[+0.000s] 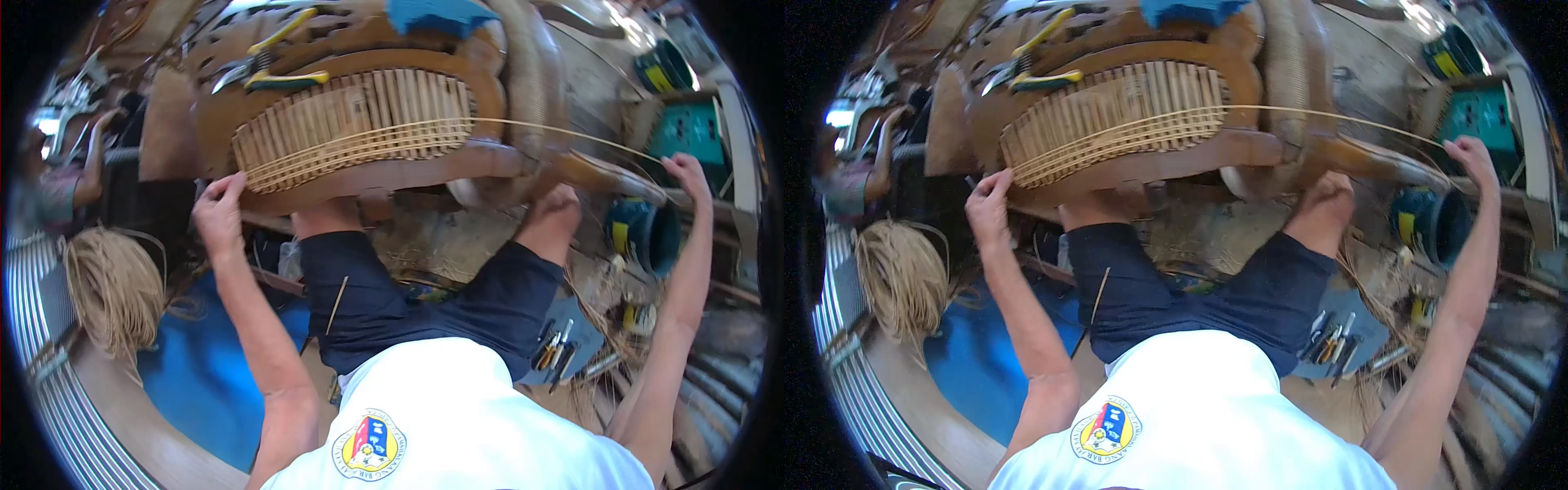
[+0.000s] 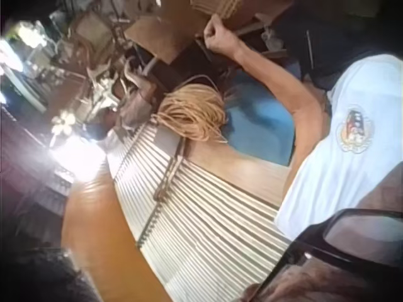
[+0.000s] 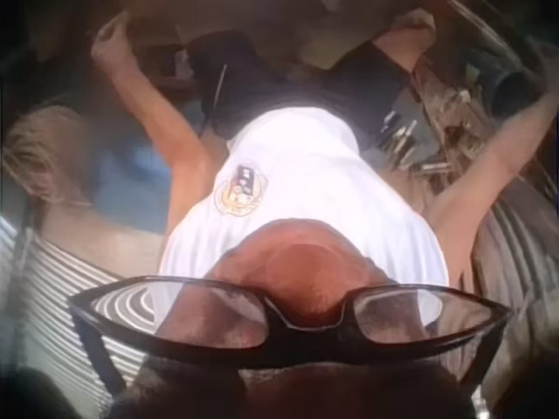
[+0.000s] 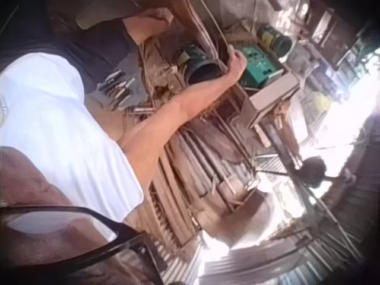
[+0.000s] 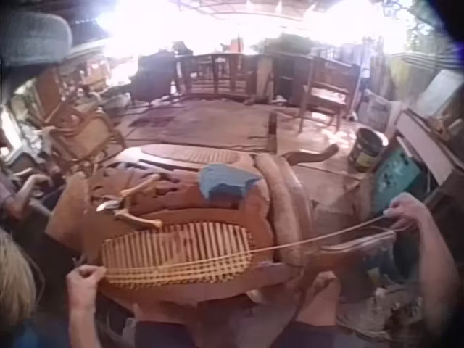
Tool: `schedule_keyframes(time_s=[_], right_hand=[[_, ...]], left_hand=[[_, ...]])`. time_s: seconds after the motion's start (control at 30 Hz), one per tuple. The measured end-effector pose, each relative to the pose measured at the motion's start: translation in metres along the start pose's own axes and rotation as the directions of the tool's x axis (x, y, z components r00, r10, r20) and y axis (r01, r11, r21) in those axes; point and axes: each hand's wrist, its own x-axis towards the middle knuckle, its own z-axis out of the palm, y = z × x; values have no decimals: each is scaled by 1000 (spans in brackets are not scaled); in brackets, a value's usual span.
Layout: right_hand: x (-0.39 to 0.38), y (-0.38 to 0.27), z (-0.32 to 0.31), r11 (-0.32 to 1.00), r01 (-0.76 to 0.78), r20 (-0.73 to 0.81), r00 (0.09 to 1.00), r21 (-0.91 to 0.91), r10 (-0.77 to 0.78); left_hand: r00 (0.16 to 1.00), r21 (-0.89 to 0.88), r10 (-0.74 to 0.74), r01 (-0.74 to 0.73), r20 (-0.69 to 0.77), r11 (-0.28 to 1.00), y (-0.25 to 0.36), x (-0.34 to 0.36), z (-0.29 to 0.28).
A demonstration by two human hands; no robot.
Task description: Repairing the woven cane backrest of a wooden chair using rattan strips and tools.
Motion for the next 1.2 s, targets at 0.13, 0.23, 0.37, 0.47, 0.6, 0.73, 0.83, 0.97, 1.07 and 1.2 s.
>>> schedule_keyframes(time_s=[0.13,0.23,0.37,0.47,0.6,0.73,0.83,0.97,1.07,1.2], right_hand=[[-31,-31,-18,999,-39,-145,989,12,40],[-50,-26,18,988,-52,-159,984,143,75],[-62,-48,42,988,-153,-114,981,23,154],[-68,-97,51,850,-189,-494,865,-491,-92],[-81,-287,67,900,323,-451,876,293,-168],[-57,-373,127,636,710,-368,702,302,-609],[-46,-385,135,720,666,-261,743,196,-616],[-36,-387,144,659,712,-310,701,244,-642],[-36,-391,144,638,720,-281,694,274,-662],[-34,-389,147,688,679,-244,734,255,-634]], left_hand=[[996,-106,-85,87,22,991,-20,-9,12],[998,-74,-40,44,55,996,-31,13,-4],[997,56,-29,25,72,998,-18,12,-4],[839,708,523,-277,-152,649,34,-15,3],[954,52,282,-288,100,956,152,-97,81],[642,7,584,-675,496,737,155,-115,202],[663,113,461,-633,589,766,157,-113,226],[676,206,356,-603,645,771,158,-107,234],[669,207,379,-624,640,753,153,-105,235],[666,185,371,-609,647,771,157,-107,236]])
